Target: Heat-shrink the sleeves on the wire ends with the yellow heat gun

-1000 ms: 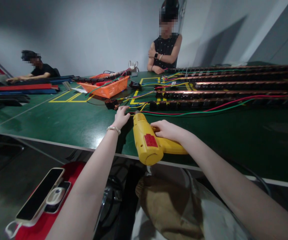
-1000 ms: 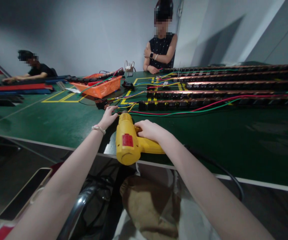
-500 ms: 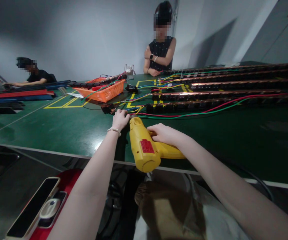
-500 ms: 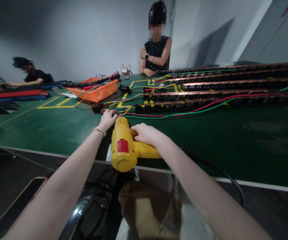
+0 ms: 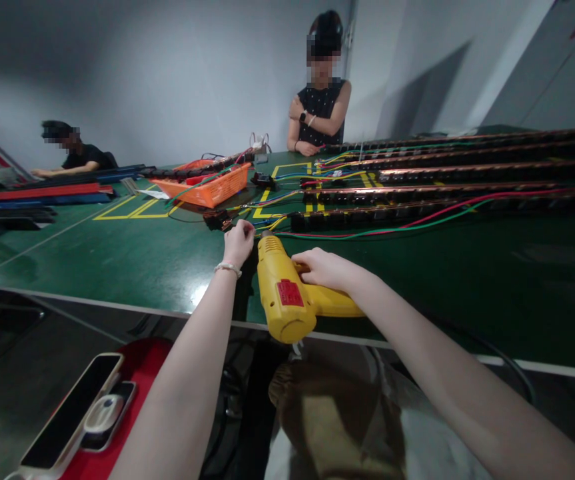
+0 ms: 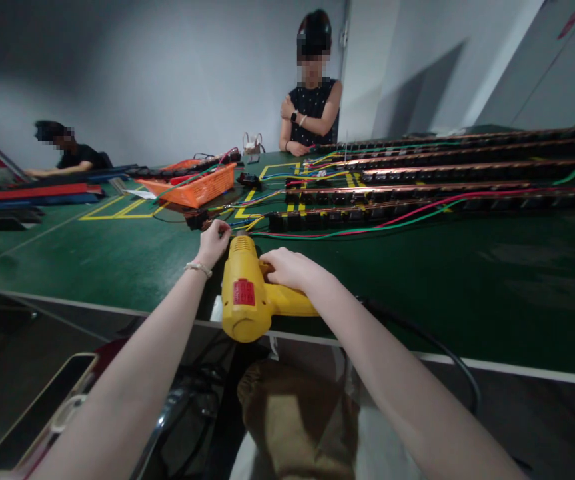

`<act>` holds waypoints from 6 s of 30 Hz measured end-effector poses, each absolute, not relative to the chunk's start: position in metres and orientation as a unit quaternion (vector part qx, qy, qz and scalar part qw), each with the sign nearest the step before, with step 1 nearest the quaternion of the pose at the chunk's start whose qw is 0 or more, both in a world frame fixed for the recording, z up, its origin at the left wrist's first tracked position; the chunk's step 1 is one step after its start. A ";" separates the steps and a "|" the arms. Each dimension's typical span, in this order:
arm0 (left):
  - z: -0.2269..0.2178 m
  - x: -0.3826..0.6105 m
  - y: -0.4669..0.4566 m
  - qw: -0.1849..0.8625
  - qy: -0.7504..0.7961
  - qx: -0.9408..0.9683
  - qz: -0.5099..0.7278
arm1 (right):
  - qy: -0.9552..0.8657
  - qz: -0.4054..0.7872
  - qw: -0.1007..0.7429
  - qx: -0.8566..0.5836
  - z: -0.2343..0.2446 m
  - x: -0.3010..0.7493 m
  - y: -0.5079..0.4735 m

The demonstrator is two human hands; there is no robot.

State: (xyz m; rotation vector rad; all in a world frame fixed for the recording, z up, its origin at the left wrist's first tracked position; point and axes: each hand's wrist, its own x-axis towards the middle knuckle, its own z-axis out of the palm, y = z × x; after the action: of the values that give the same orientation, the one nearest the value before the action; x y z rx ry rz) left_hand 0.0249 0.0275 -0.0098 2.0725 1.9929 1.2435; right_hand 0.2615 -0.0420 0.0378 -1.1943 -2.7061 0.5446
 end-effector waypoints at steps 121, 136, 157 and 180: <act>-0.014 0.008 0.006 0.223 0.590 0.492 0.600 | -0.907 0.088 0.085 -0.402 0.044 0.206 -0.046; -0.016 0.010 0.008 0.176 0.561 0.509 0.628 | -0.921 0.131 0.051 -0.362 0.042 0.227 -0.042; -0.019 0.016 0.009 0.156 0.558 0.515 0.632 | -0.885 0.189 0.051 -0.422 0.040 0.287 -0.025; -0.016 0.015 0.008 0.163 0.608 0.494 0.600 | -0.905 0.117 0.076 -0.402 0.039 0.226 -0.043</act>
State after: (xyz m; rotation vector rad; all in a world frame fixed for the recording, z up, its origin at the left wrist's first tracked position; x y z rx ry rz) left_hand 0.0150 0.0078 -0.0163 1.4106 1.7347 1.7104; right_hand 0.2262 -0.0431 0.0390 -1.2061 -2.7120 0.3497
